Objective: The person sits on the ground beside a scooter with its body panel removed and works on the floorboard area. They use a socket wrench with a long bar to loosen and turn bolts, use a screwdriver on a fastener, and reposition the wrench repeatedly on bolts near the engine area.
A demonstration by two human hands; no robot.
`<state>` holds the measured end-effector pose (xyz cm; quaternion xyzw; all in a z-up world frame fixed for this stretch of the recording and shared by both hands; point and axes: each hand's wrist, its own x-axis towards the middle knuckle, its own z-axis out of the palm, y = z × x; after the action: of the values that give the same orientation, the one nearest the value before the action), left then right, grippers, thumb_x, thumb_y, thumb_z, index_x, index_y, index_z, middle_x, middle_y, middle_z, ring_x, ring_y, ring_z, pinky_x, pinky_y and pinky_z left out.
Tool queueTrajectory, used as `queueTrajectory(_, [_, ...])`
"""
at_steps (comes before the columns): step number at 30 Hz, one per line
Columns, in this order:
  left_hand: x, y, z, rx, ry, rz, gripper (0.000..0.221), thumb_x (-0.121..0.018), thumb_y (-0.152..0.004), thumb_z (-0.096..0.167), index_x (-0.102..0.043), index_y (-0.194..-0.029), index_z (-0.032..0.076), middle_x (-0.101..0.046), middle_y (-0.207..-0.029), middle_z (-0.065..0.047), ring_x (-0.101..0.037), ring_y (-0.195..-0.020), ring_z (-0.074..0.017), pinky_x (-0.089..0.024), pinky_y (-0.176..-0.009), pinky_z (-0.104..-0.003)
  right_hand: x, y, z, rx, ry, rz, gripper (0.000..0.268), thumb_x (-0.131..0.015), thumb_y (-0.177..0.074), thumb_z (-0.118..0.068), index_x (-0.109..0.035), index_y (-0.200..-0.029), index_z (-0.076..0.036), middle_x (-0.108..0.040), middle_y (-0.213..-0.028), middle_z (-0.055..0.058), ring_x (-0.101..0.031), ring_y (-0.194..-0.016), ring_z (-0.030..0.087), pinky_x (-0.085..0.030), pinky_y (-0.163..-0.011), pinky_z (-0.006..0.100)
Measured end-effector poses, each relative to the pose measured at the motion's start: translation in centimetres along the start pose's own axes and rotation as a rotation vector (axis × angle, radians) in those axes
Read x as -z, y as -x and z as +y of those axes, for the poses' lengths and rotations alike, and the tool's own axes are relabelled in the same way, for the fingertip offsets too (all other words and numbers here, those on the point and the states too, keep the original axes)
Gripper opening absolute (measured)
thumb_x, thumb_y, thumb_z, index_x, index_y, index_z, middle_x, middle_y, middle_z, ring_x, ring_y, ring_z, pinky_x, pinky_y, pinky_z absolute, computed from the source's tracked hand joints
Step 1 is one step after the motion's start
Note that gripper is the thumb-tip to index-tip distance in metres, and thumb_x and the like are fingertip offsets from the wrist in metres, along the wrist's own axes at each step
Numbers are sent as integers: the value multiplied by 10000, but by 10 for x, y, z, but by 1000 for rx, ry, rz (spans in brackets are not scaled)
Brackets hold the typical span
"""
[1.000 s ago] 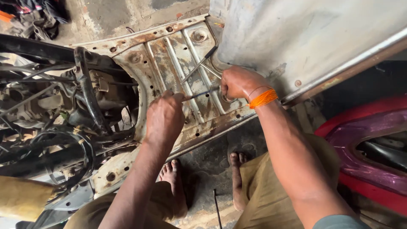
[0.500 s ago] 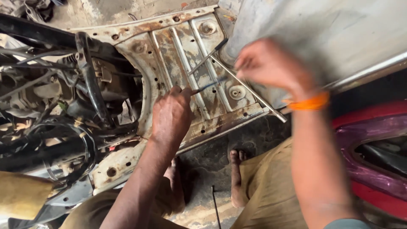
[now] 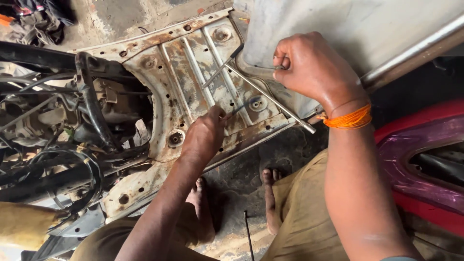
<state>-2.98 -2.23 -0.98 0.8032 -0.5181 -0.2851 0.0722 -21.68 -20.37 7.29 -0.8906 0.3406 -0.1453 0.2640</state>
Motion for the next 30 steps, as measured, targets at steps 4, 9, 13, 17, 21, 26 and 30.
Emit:
queueTrajectory(4, [-7,-6,-9,8,122,3,244,-558,-1036,252,-656,-1170,73,-761,-947,-161,-746,-742,-294,-600,-713,-449,-1,0,0,1,0,17,157,-822,-793,-89,-753,-907,-7,-754,-859,151,-745,-759,264,-588,-735,373])
queueTrajectory(9, [10,-7,17,212,9,-218,290,-456,-1103,298,-685,-1098,120,-729,-950,-146,-730,-724,-261,-640,-636,-401,-2,-1,-5,-39,53,34,131,-819,-799,-88,-766,-903,-30,-764,-866,133,-746,-761,261,-585,-724,380])
queueTrajectory(13, [-9,-13,-5,-119,-202,-20,180,-542,-1023,82,-717,-1050,49,-735,-967,-157,-734,-710,-225,-622,-618,-362,-6,-2,-2,-37,66,36,136,-821,-796,-94,-766,-905,-34,-764,-872,130,-746,-765,261,-584,-718,381])
queueTrajectory(17, [1,-10,-1,-197,-363,-20,136,-594,-965,46,-725,-1001,43,-745,-957,-152,-723,-735,-230,-607,-647,-371,-7,-4,-5,-27,60,30,135,-819,-796,-101,-761,-902,-40,-764,-874,120,-749,-778,257,-585,-722,381])
queueTrajectory(21, [-13,-6,-3,-351,-472,16,203,-524,-1017,-29,-707,-1082,30,-726,-933,-186,-673,-598,-167,-587,-462,-280,-5,-4,-14,-49,86,37,137,-831,-787,-118,-761,-887,-54,-765,-859,111,-742,-785,272,-574,-712,399])
queueTrajectory(26, [-12,8,16,-496,-892,19,252,-552,-916,-94,-669,-1118,0,-673,-867,-149,-557,-515,-82,-503,-394,-220,-10,-6,-11,-61,85,24,146,-834,-782,-132,-762,-887,-61,-764,-859,107,-744,-782,275,-576,-714,398])
queueTrajectory(30, [4,23,42,-490,-887,-248,391,-451,-1046,-95,-485,-1433,-143,-675,-847,-174,-564,-586,-84,-492,-414,-218,-9,-6,-13,-65,73,7,146,-827,-786,-129,-760,-897,-62,-764,-866,106,-750,-783,264,-583,-722,387])
